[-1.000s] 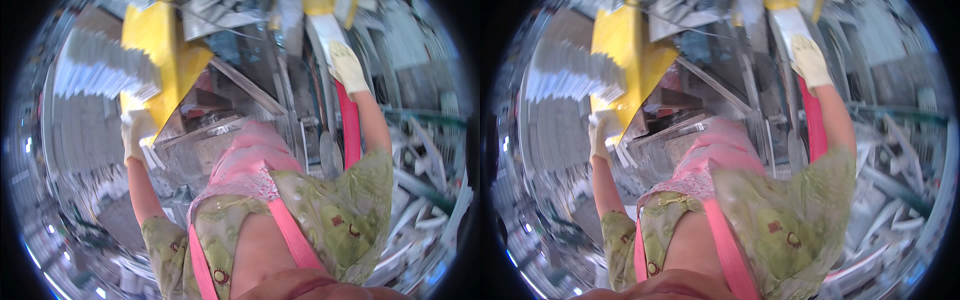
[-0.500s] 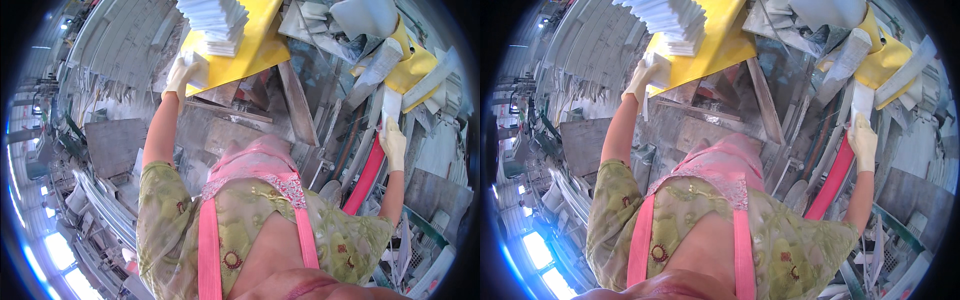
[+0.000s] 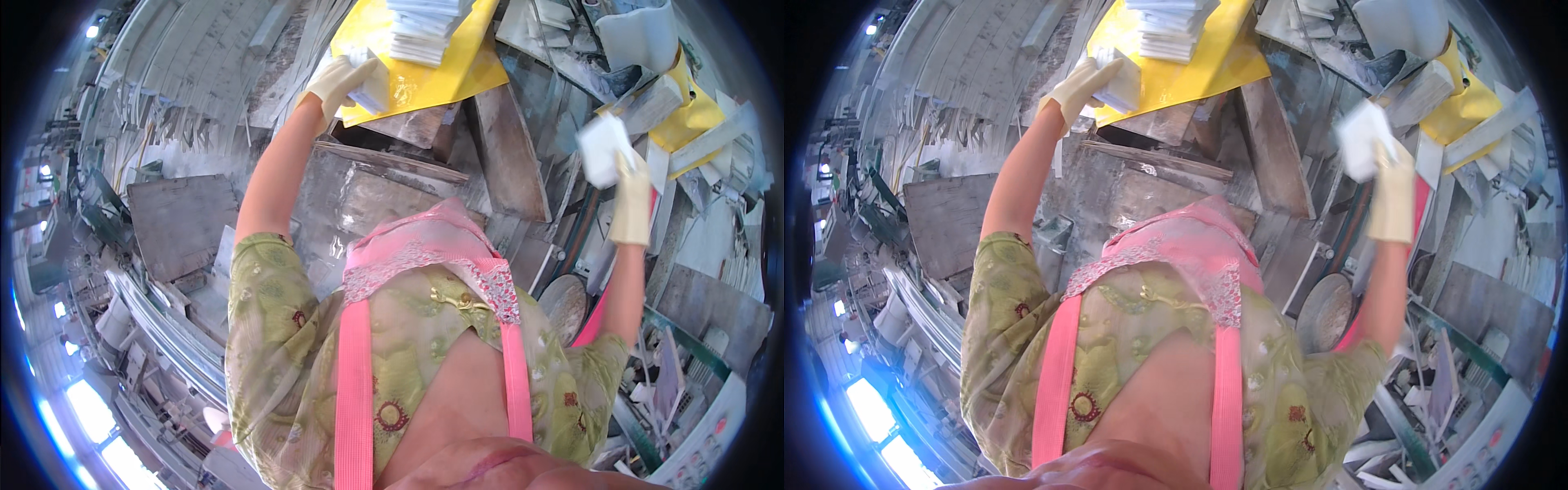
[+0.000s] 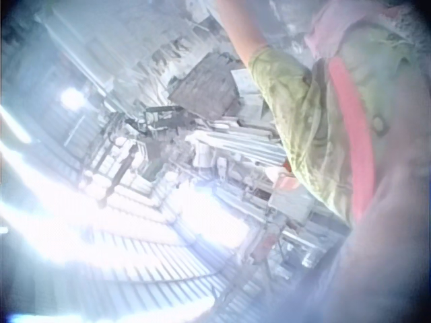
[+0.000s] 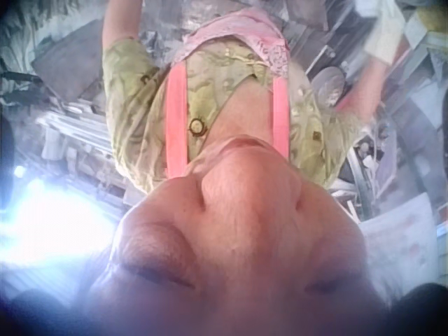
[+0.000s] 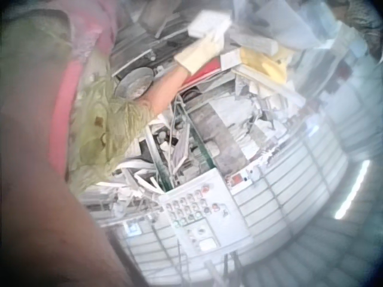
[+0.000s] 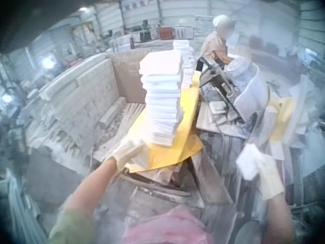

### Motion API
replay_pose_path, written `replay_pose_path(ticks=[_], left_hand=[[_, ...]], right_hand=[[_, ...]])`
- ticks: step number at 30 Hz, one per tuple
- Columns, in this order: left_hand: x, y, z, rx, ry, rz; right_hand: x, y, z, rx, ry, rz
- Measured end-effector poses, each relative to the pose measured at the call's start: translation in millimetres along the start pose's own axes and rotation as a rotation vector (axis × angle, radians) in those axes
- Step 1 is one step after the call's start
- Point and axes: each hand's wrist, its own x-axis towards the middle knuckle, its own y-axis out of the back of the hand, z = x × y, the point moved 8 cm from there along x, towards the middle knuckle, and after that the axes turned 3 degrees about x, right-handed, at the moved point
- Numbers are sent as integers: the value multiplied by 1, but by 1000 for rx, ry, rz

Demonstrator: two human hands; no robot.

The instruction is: The person repeatedly picks white plastic parts from a yellow tray and stacks them on a growing pile. They handle the parts one at a time, aligning them as they place them on the stack.

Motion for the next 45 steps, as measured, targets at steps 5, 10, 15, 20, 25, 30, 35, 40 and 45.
replay_pose_path(ticks=[5,10,15,20,25,30,35,40,45], left_hand=[[2,3,-1,-64,-65,36],[20,6,-17,4,-56,76],[35,4,-19,-98,-86,32],[55,-3,-5,67,-65,104],[44,-16,-11,5,69,320],[32,-10,-10,64,21,491],[46,-8,-9,274,-80,417],[56,-11,-25,-71,-179,328],[72,1,-42,122,45,409]], right_hand=[[5,-233,-57,461,2,-10],[9,-365,-96,287,25,-16],[-1,-423,-89,-93,-62,-70],[-2,-432,-96,589,30,-305],[-7,-406,-100,151,164,-395],[-8,-300,-53,145,75,-227],[-15,-102,23,57,32,116],[-41,78,87,-185,-14,473],[-16,166,134,-671,-143,631]])
